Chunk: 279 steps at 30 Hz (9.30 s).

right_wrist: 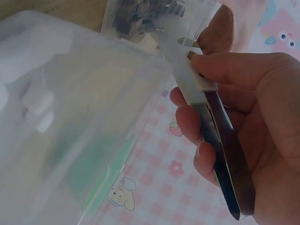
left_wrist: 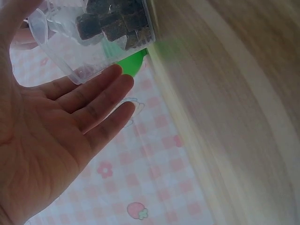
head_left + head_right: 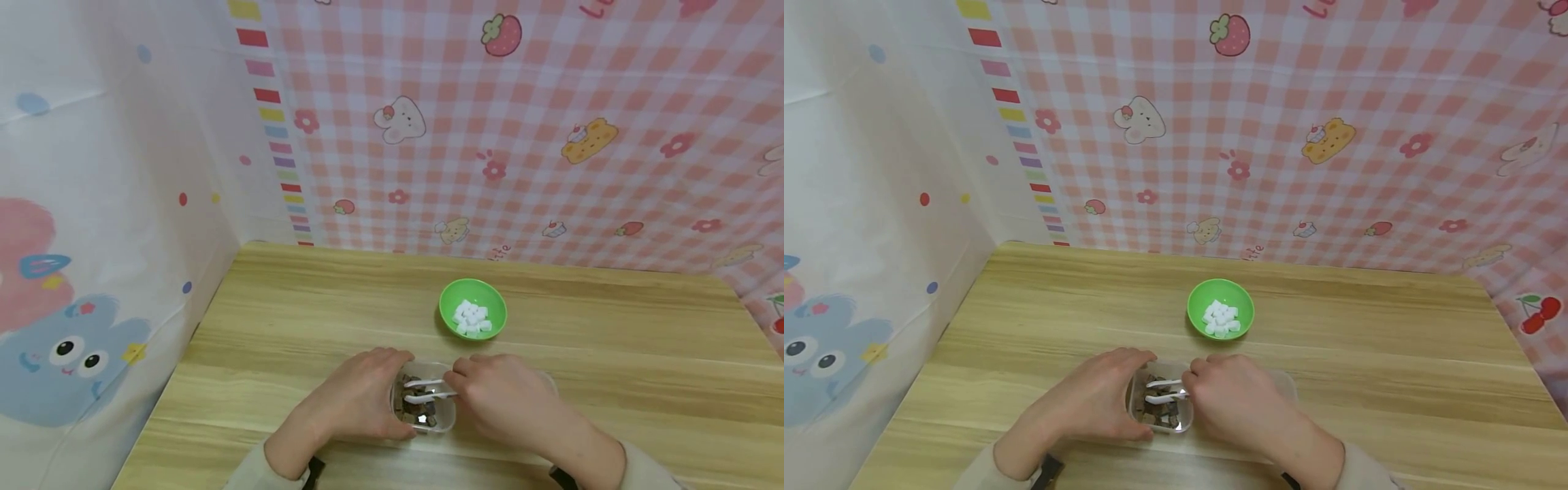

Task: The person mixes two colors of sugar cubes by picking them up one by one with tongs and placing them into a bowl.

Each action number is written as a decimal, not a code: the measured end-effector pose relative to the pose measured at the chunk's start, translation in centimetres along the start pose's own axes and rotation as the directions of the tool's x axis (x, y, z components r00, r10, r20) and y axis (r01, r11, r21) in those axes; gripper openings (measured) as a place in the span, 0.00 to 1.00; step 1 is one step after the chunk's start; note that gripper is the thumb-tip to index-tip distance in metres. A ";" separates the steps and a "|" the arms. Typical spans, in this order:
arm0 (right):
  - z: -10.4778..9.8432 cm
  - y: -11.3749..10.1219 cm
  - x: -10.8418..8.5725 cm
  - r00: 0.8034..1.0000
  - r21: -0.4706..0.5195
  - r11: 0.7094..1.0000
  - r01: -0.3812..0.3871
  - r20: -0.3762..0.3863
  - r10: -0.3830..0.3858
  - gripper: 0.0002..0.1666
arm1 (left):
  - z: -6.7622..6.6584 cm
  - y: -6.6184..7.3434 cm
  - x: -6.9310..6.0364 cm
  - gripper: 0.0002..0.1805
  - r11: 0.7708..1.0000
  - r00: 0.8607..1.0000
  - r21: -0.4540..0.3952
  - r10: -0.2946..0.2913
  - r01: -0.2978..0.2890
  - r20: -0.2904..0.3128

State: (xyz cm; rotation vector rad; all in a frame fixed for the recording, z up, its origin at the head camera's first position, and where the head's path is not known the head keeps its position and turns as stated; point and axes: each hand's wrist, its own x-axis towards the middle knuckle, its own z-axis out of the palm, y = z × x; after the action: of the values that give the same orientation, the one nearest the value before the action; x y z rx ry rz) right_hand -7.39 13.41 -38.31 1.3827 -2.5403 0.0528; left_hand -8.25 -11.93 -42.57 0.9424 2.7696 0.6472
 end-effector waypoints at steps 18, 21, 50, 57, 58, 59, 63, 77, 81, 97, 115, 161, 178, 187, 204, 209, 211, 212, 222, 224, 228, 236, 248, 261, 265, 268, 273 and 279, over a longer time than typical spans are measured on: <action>0.5 2.0 -2.8 0.977 0.208 0.978 -0.032 -0.198 0.074 0.11 | 0.0 0.2 -0.1 0.54 0.999 0.999 0.005 -0.033 0.033 0.021; 0.4 2.9 -3.7 0.960 0.246 0.967 -0.064 -0.248 0.127 0.13 | 0.0 0.2 -0.1 0.55 0.999 0.999 0.004 -0.034 0.034 0.022; 1.1 8.6 -5.9 0.818 0.295 0.852 -0.432 -0.270 0.508 0.17 | -0.2 0.2 -0.2 0.55 1.000 1.000 0.016 -0.003 0.003 0.011; 0.4 7.5 -5.7 0.841 0.308 0.866 -0.393 -0.261 0.475 0.20 | -0.1 0.1 -0.1 0.54 1.000 1.000 0.005 -0.001 0.001 0.009; 0.2 7.2 -5.6 0.848 0.318 0.870 -0.377 -0.259 0.463 0.21 | -0.1 0.1 -0.1 0.54 1.000 1.000 0.003 0.001 -0.001 0.008; 0.1 6.9 -5.5 0.857 0.326 0.876 -0.356 -0.261 0.445 0.21 | -0.1 0.1 -0.1 0.54 1.000 1.000 -0.001 0.002 -0.002 0.007; -0.4 5.9 -5.2 0.891 0.342 0.907 -0.245 -0.289 0.349 0.24 | -0.1 0.1 0.0 0.53 1.000 1.000 -0.007 0.008 -0.008 0.005; -0.2 2.9 -3.8 0.948 0.276 0.949 -0.151 -0.231 0.218 0.23 | -0.1 0.0 0.1 0.53 1.000 1.000 -0.018 0.003 -0.003 0.012; 0.2 2.2 -3.2 0.962 0.239 0.959 -0.155 -0.184 0.202 0.22 | 0.0 0.0 0.2 0.52 0.999 1.000 -0.031 0.017 -0.017 -0.002; 1.5 0.9 -1.5 0.987 0.213 0.974 -0.075 -0.126 0.104 0.17 | 0.1 -0.1 0.1 0.52 0.999 0.999 -0.032 0.034 -0.035 -0.024; 1.4 0.1 -0.2 0.998 0.106 0.994 0.016 -0.062 -0.009 0.10 | 0.0 -0.1 0.3 0.52 0.999 1.000 -0.033 0.019 -0.019 0.008; 0.2 6.1 -3.4 0.775 0.322 0.916 -0.240 -0.504 0.381 0.27 | 0.0 0.0 0.2 0.55 0.999 0.999 -0.041 -0.033 0.034 0.025; 0.6 6.4 -4.9 0.787 0.277 0.895 -0.351 -0.431 0.442 0.25 | 0.0 0.1 0.0 0.55 0.998 0.998 -0.047 -0.045 0.047 0.036; -1.0 4.4 -5.3 0.842 0.278 0.915 -0.291 -0.381 0.383 0.26 | 0.0 0.0 0.1 0.55 0.998 0.999 -0.051 -0.044 0.046 0.030; -1.7 -0.1 -3.0 0.931 0.163 0.964 -0.210 -0.268 0.248 0.22 | 0.1 0.0 0.1 0.55 0.998 0.999 -0.050 -0.026 0.028 0.029; -1.8 -0.7 -2.2 0.936 0.170 0.960 -0.220 -0.240 0.257 0.20 | 0.1 -0.1 0.2 0.54 0.999 1.000 -0.052 -0.012 0.013 0.019; -1.7 -0.9 -1.8 0.943 0.167 0.961 -0.222 -0.213 0.255 0.19 | 0.1 -0.1 0.1 0.53 0.999 1.000 -0.053 -0.007 0.007 0.013; -1.6 -1.0 -1.5 0.947 0.160 0.961 -0.224 -0.198 0.254 0.19 | 0.1 -0.2 0.1 0.53 0.999 1.000 -0.052 -0.003 0.004 0.010; 0.4 -2.2 0.2 0.973 0.066 0.976 -0.208 -0.091 0.213 0.11 | 0.0 -0.3 0.0 0.51 0.999 1.000 -0.043 0.013 -0.013 -0.003; 0.8 -2.3 0.3 0.975 0.067 0.979 -0.192 -0.096 0.198 0.11 | 0.0 -0.3 0.1 0.52 0.999 1.000 -0.040 0.011 -0.010 0.002; 1.2 -2.5 0.3 0.979 0.044 0.984 -0.172 -0.105 0.176 0.09 | 0.0 -0.2 0.1 0.53 0.999 1.000 -0.033 0.004 -0.004 0.013; 1.5 -2.6 0.4 0.981 -0.006 0.990 -0.143 -0.133 0.140 0.08 | 0.0 -0.1 0.0 0.53 0.999 0.999 -0.042 -0.023 0.025 0.035; 0.1 -0.9 -0.9 0.971 0.128 0.980 -0.155 -0.165 0.175 0.14 | 0.0 -0.2 0.1 0.52 0.999 1.000 -0.046 0.002 -0.002 0.011; -1.4 4.1 -3.4 0.800 0.266 0.931 -0.249 -0.486 0.352 0.24 | 0.0 0.0 0.0 0.54 0.999 0.999 -0.040 -0.027 0.028 0.025; -0.9 5.4 -3.9 0.756 0.213 0.901 -0.377 -0.492 0.432 0.15 | 0.0 0.0 0.0 0.55 0.999 0.999 -0.040 -0.032 0.034 0.030; -0.4 6.0 -4.3 0.734 0.188 0.866 -0.462 -0.467 0.493 0.20 | 0.0 0.0 0.0 0.55 0.999 0.999 -0.037 -0.034 0.035 0.034; 0.2 6.5 -4.5 0.727 0.180 0.825 -0.536 -0.398 0.559 0.19 | 0.0 0.0 0.0 0.55 0.999 0.999 -0.038 -0.033 0.034 0.033; 0.7 6.9 -4.7 0.721 0.187 0.789 -0.586 -0.323 0.612 0.19 | 0.0 0.0 0.0 0.55 0.999 0.999 -0.045 -0.029 0.030 0.031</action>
State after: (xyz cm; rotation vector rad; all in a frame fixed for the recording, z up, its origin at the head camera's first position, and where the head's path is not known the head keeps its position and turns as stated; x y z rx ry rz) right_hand -10.81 20.90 -39.49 0.4323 -2.5453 0.4797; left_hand -8.22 -11.92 -42.58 0.8934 2.7249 0.6827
